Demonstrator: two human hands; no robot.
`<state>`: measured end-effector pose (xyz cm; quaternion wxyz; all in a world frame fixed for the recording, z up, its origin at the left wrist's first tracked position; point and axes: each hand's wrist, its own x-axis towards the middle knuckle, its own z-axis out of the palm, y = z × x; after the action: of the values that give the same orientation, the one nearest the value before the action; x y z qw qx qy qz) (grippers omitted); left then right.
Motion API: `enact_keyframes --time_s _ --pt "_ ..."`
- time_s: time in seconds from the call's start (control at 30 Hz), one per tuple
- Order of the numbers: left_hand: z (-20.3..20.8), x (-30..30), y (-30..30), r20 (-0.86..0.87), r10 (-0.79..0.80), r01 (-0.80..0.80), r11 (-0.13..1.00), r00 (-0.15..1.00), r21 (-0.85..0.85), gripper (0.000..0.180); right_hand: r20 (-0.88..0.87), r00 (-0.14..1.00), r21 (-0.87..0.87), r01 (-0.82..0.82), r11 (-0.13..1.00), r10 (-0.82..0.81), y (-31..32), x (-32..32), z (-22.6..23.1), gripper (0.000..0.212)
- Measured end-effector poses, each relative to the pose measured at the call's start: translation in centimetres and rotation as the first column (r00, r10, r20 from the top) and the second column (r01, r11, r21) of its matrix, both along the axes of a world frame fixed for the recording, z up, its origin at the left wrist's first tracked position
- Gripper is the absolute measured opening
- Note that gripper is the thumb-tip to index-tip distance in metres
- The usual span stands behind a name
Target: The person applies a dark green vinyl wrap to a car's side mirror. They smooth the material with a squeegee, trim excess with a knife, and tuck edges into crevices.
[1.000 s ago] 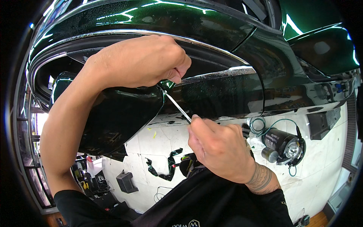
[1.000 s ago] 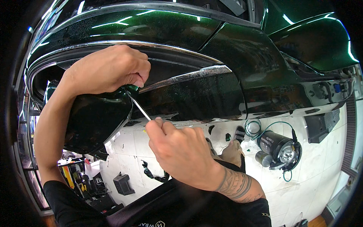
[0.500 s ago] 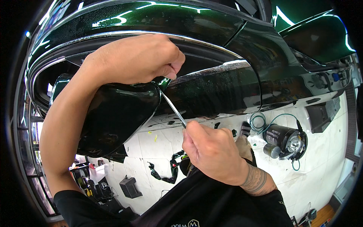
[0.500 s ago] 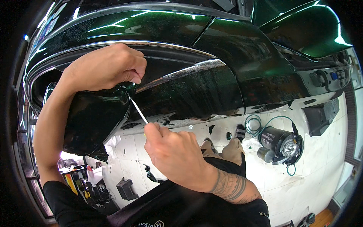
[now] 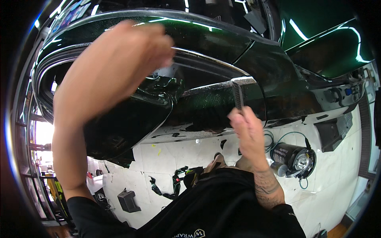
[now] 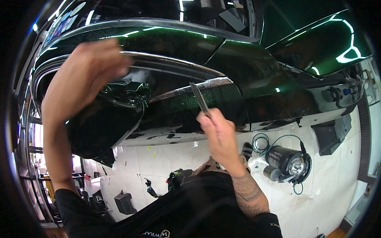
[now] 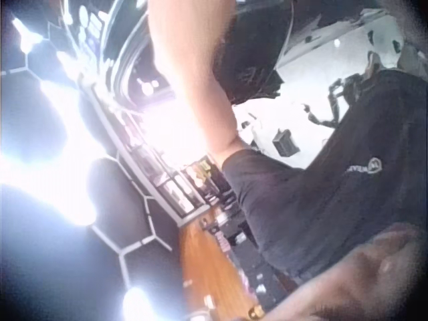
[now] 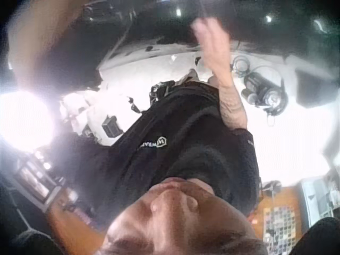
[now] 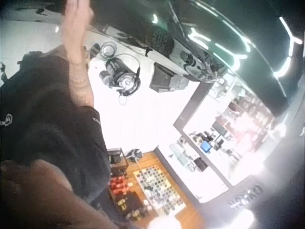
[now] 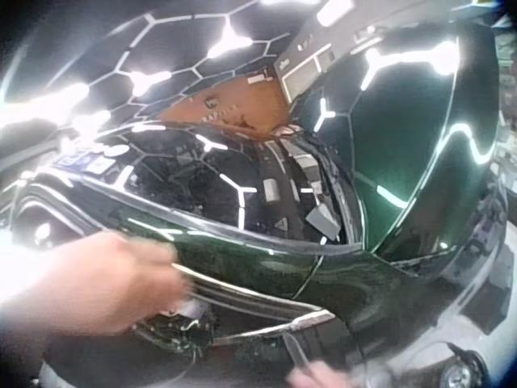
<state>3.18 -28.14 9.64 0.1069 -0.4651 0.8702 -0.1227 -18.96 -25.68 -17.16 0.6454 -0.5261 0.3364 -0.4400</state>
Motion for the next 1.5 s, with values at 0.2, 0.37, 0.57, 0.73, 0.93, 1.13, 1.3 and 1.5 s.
enact_keyframes --time_s 0.2,0.37,0.57,0.73,0.93,1.13,1.3,1.5 --pt "-4.9 -0.8 7.5 0.053 0.243 -0.239 0.968 0.969 -0.071 0.038 0.088 0.993 -0.184 -0.061 0.981 0.078 -1.9 8.8 4.7 0.018" --pt "-8.5 0.3 9.4 0.037 0.375 -0.355 0.902 0.926 -0.247 0.052 -0.028 0.988 -0.252 -0.156 0.955 0.154 -3.8 10.9 4.3 0.021" --pt "-8.9 1.0 8.9 0.024 0.327 -0.309 0.913 0.945 -0.267 0.046 -0.026 0.927 -0.916 0.127 0.381 -0.373 -8.8 10.9 7.7 0.015" --pt "-9.2 1.1 8.5 0.039 0.299 -0.274 0.914 0.954 -0.3 0.047 0.078 0.792 -0.755 0.444 0.483 -0.606 -16.6 3.6 15.3 0.011" --pt "-9.3 1.7 8.6 0.047 0.309 -0.281 0.91 0.95 -0.305 0.042 -0.182 0.983 -0.639 -0.137 0.756 0.024 -13.0 -3.5 13.3 0.015" --pt "-10.2 0.7 7.0 -0.069 0.335 -0.333 0.849 0.94 -0.41 0.03 -0.798 0.582 -0.4 -0.705 0.586 0.155 -3.9 -2.5 1.1 0.028" --pt "-12.8 -1.1 8.0 -0.185 0.516 -0.533 0.687 0.836 -0.494 0.032 -0.639 0.699 -0.498 -0.693 0.521 0.32 -5.9 -4.9 7.1 0.019" --pt "-14.4 -1.1 7.6 -0.248 0.509 -0.553 0.629 0.824 -0.547 0.039 -0.355 0.922 -0.86 -0.386 0.333 0.153 -5.3 -13.2 19.3 0.019"
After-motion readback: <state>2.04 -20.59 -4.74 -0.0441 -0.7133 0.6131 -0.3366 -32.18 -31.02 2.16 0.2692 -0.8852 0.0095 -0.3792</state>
